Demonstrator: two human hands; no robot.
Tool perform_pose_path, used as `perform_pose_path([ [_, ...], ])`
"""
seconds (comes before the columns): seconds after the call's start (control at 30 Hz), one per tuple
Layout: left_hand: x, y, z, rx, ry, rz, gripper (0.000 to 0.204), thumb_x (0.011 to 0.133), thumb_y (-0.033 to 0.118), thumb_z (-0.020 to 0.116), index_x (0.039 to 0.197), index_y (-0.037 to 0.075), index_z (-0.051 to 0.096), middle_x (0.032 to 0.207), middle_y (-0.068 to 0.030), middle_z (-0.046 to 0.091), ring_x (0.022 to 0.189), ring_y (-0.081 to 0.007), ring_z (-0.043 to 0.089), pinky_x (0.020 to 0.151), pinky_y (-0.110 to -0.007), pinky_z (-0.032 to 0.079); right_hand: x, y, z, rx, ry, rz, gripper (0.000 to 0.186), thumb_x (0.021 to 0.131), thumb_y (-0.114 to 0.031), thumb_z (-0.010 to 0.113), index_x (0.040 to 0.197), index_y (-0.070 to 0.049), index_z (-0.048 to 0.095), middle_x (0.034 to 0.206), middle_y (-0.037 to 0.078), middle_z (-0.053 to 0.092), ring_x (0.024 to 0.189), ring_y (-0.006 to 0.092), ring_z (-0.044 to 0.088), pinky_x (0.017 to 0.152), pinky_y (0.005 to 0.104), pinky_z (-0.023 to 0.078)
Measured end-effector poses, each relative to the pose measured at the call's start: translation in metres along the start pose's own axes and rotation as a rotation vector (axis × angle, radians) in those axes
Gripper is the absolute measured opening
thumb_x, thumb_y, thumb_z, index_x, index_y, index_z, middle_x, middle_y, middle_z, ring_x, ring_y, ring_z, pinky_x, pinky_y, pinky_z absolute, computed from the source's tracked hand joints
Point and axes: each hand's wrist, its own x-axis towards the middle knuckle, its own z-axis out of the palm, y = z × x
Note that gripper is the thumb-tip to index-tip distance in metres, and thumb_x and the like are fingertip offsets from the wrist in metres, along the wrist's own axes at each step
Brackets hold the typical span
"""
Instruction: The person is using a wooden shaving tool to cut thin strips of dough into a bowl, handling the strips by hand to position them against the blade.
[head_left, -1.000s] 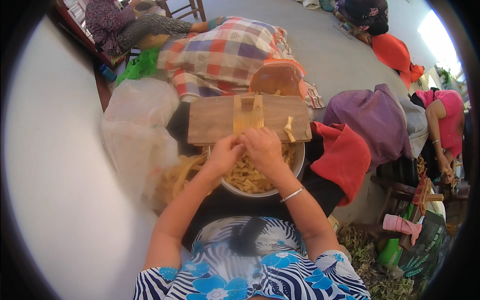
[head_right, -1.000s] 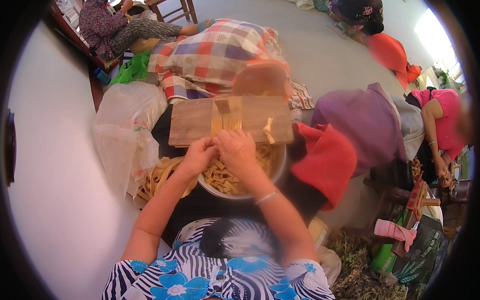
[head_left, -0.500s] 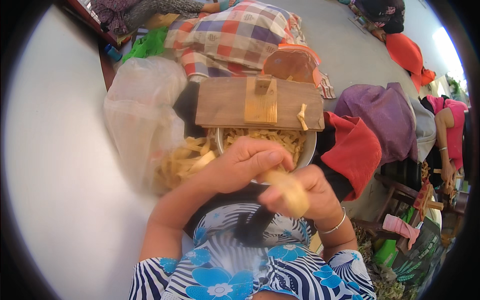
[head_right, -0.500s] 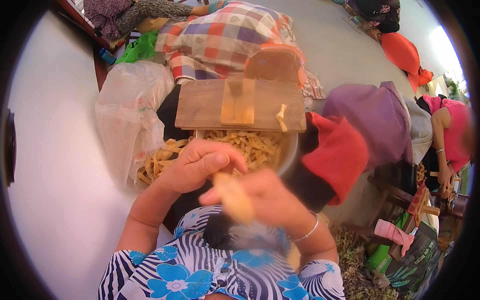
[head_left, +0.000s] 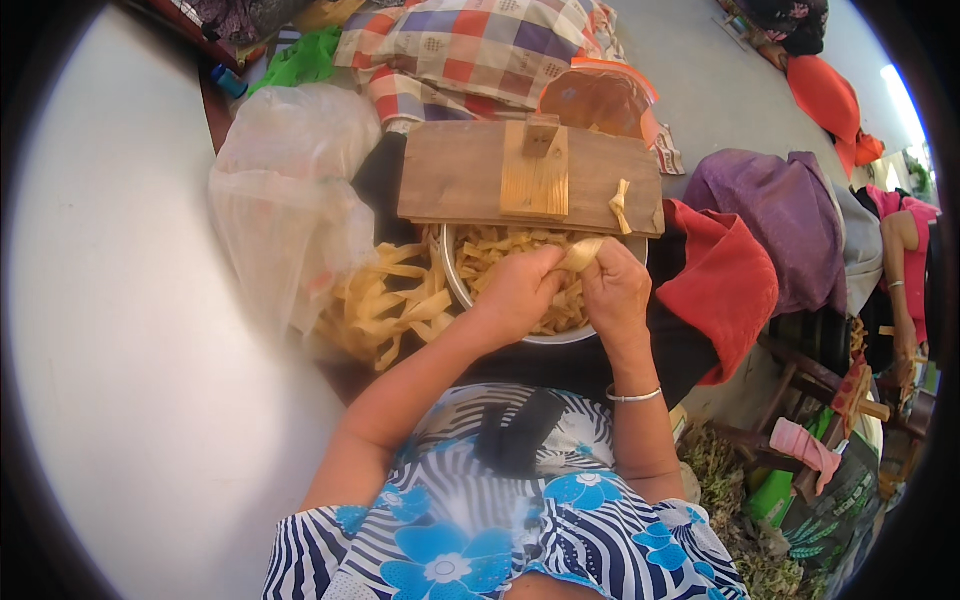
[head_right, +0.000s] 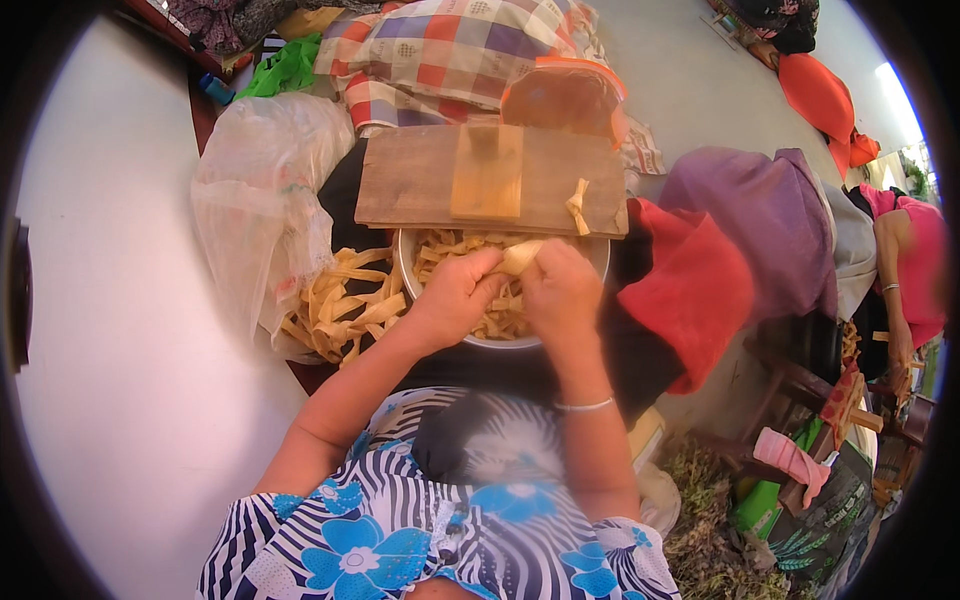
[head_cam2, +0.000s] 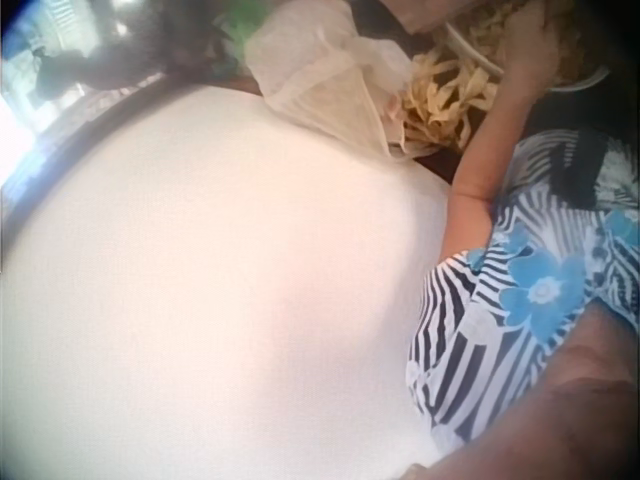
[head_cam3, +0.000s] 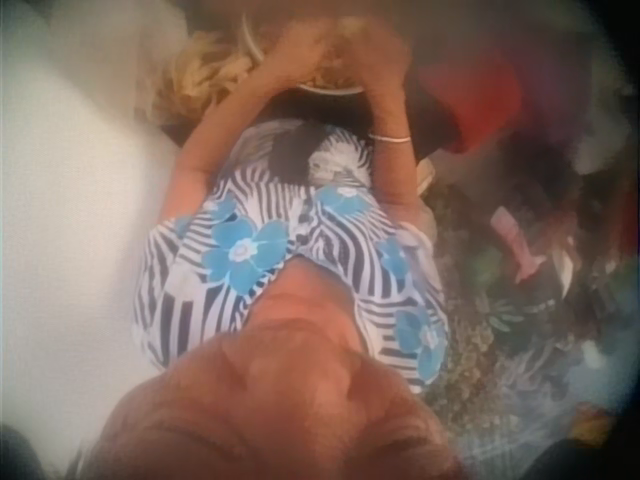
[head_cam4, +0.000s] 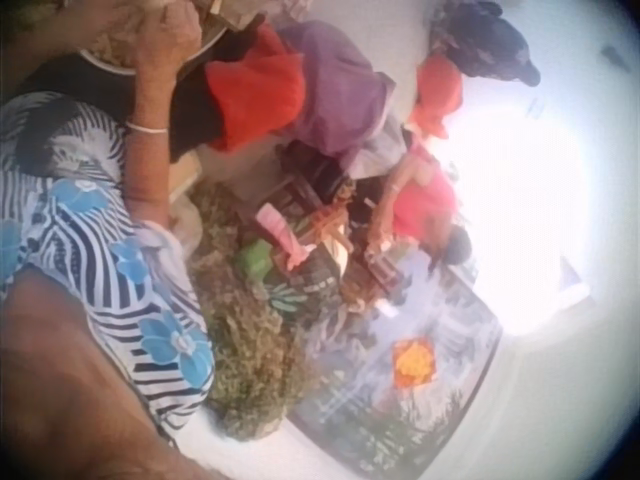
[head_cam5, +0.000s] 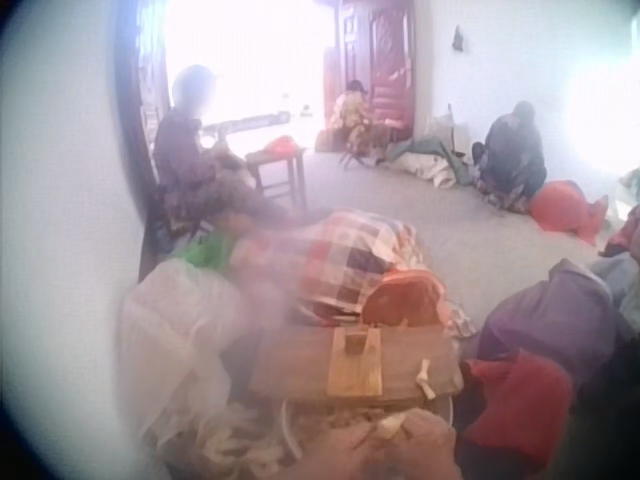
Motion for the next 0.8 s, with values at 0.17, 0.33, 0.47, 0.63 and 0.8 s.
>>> perform_pose_path([
  [0.17,-0.013,0.006,-0.001,0.329,0.073,0.141,0.025,0.085,0.004,0.059,0.11,0.004,0.062,0.1,-0.0125,0.064,0.085,-0.0336,0.062,0.073,-0.035,0.051,-0.028,0.016,0.017,0.904,-0.412,0.751,0.022,0.094,-0.021,0.059,0.093,-0.001,0.069,0.087,0.002,0.067,0.07,0.0113,0.061,0.055,0.0317,0.046],
  [0.33,-0.021,-0.001,0.005,0.117,0.069,0.128,0.031,0.085,0.007,0.062,0.115,0.002,0.06,0.107,-0.0152,0.062,0.099,-0.0333,0.061,0.084,-0.037,0.05,-0.035,-0.001,0.023,1.573,-0.363,0.85,0.021,0.094,-0.013,0.056,0.109,-0.003,0.067,0.101,0.006,0.065,0.084,0.0114,0.059,0.072,0.0264,0.049],
  [0.47,-0.015,0.012,-0.003,0.033,-0.003,0.108,0.035,0.087,0.011,0.063,0.119,-0.001,0.055,0.107,-0.0161,0.061,0.101,-0.03,0.059,0.085,-0.034,0.048,-0.04,0.007,0.026,0.983,-0.282,0.67,0.018,0.092,-0.006,0.056,0.105,0.0,0.067,0.106,0.009,0.064,0.092,0.0165,0.06,0.081,0.0297,0.048],
  [0.63,-0.008,0.025,-0.002,-0.318,-0.017,-0.264,0.037,0.095,0.015,0.058,0.127,-0.001,0.049,0.105,-0.0089,0.062,0.094,-0.0146,0.058,0.083,-0.026,0.046,-0.031,-0.015,0.017,0.558,0.004,0.211,0.018,0.087,-0.002,0.06,0.103,0.005,0.065,0.11,0.011,0.062,0.094,0.0211,0.06,0.08,0.0295,0.049],
  [0.8,-0.013,0.017,0.009,-0.479,0.065,-0.059,0.038,0.097,0.013,0.055,0.132,0.0,0.045,0.1,-0.0059,0.062,0.087,-0.0102,0.055,0.076,-0.025,0.047,-0.027,-0.016,0.015,0.541,0.056,0.128,0.015,0.084,-0.002,0.063,0.098,0.004,0.065,0.114,0.013,0.062,0.094,0.0255,0.06,0.08,0.0334,0.048],
])
